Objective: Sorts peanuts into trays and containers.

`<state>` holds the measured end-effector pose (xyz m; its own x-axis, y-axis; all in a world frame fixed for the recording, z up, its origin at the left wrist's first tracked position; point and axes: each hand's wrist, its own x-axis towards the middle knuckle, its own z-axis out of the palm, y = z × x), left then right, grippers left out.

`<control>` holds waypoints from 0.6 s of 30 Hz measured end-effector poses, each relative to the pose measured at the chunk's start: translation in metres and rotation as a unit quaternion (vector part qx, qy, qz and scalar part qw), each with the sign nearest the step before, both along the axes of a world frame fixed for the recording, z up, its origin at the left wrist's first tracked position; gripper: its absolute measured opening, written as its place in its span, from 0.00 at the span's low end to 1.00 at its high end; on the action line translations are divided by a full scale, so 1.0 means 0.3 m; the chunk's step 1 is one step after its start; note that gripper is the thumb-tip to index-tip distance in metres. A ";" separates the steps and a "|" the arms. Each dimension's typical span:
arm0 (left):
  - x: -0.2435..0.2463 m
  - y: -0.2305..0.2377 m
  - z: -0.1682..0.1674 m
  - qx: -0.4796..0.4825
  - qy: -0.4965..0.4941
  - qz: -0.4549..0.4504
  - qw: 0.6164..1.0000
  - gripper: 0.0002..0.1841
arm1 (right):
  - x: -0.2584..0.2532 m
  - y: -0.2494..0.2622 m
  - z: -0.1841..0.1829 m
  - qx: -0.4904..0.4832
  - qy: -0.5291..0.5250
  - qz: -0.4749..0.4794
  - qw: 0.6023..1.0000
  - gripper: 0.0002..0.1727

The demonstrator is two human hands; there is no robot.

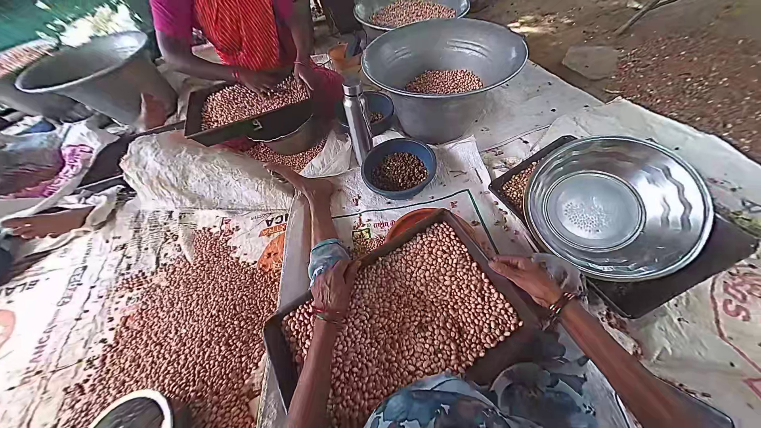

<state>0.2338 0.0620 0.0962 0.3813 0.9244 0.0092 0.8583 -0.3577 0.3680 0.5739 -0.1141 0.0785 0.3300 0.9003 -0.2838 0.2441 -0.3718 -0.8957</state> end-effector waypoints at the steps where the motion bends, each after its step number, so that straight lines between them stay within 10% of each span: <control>1: -0.057 -0.012 0.008 0.019 -0.010 0.028 0.999 0.24 | 0.001 0.062 0.009 0.014 0.017 -0.004 1.000 0.13; 3: -0.168 -0.035 0.017 0.040 -0.014 0.086 0.995 0.24 | 0.022 0.216 -0.031 0.031 -0.041 -0.031 0.998 0.16; 7: -0.357 -0.063 -0.023 0.056 -0.025 0.203 0.977 0.25 | 0.064 0.499 -0.182 -0.090 -0.189 -0.024 0.978 0.51; 10: -0.452 -0.097 -0.047 0.059 -0.046 0.258 0.963 0.27 | 0.046 0.554 -0.222 -0.159 -0.258 0.053 0.951 0.31; 18: -0.466 -0.121 0.022 0.058 -0.052 0.265 0.961 0.26 | 0.033 0.397 -0.191 -0.129 -0.257 0.176 0.942 0.23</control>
